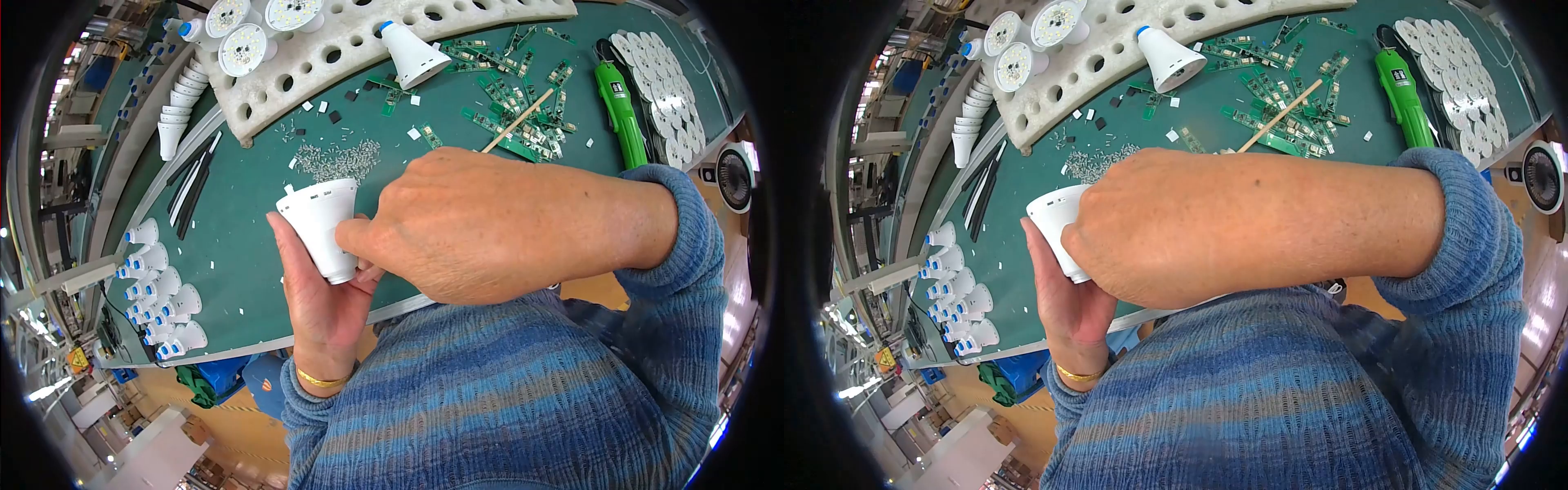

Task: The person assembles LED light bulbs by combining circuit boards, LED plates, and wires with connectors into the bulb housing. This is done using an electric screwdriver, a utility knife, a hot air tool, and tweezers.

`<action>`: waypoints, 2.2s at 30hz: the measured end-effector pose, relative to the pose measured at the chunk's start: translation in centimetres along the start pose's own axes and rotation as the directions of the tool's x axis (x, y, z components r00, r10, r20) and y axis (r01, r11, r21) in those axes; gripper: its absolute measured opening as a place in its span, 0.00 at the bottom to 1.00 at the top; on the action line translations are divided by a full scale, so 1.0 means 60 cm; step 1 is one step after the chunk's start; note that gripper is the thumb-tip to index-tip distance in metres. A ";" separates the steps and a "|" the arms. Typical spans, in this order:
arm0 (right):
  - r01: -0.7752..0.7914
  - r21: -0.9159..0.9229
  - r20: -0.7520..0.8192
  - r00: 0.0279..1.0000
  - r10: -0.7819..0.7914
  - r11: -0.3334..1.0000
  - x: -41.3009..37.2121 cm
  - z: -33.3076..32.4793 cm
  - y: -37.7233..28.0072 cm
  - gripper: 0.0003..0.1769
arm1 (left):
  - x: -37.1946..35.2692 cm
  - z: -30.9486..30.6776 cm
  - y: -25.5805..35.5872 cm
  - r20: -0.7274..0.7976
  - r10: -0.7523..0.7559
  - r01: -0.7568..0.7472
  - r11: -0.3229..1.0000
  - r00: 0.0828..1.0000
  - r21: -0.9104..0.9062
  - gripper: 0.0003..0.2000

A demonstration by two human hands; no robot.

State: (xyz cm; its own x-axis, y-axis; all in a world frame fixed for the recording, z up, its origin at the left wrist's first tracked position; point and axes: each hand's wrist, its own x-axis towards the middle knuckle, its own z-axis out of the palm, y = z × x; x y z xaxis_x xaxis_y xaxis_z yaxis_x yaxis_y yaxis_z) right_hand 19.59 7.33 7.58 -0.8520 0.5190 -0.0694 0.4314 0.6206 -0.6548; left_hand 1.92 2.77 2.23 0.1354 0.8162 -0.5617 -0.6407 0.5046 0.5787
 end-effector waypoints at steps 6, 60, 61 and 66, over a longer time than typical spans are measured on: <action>-0.006 -0.016 0.029 1.000 0.007 1.000 0.001 -0.002 0.000 0.07 | -0.001 0.005 -0.002 -0.077 0.101 -0.095 0.992 0.992 0.078 0.30; 0.043 -0.023 -0.075 0.996 -0.044 0.999 -0.001 0.020 0.010 0.06 | -0.002 -0.001 -0.004 -0.116 0.054 -0.051 0.998 0.992 0.021 0.29; 0.045 -0.027 -0.076 0.996 -0.047 0.999 0.000 0.020 0.010 0.06 | -0.002 -0.002 -0.004 -0.108 0.052 -0.050 0.999 0.993 0.019 0.29; 0.044 -0.055 -0.063 0.997 -0.048 0.998 -0.001 0.020 0.009 0.06 | -0.003 -0.001 -0.003 -0.101 0.059 -0.057 0.998 0.993 0.020 0.29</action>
State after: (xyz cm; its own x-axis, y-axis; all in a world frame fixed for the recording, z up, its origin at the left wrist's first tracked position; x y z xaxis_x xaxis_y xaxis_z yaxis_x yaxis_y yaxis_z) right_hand 19.51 6.97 6.33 -0.8513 0.5246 0.0090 0.4090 0.6742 -0.6150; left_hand 1.95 2.54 2.19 0.0200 0.8117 -0.5837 -0.6321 0.4626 0.6216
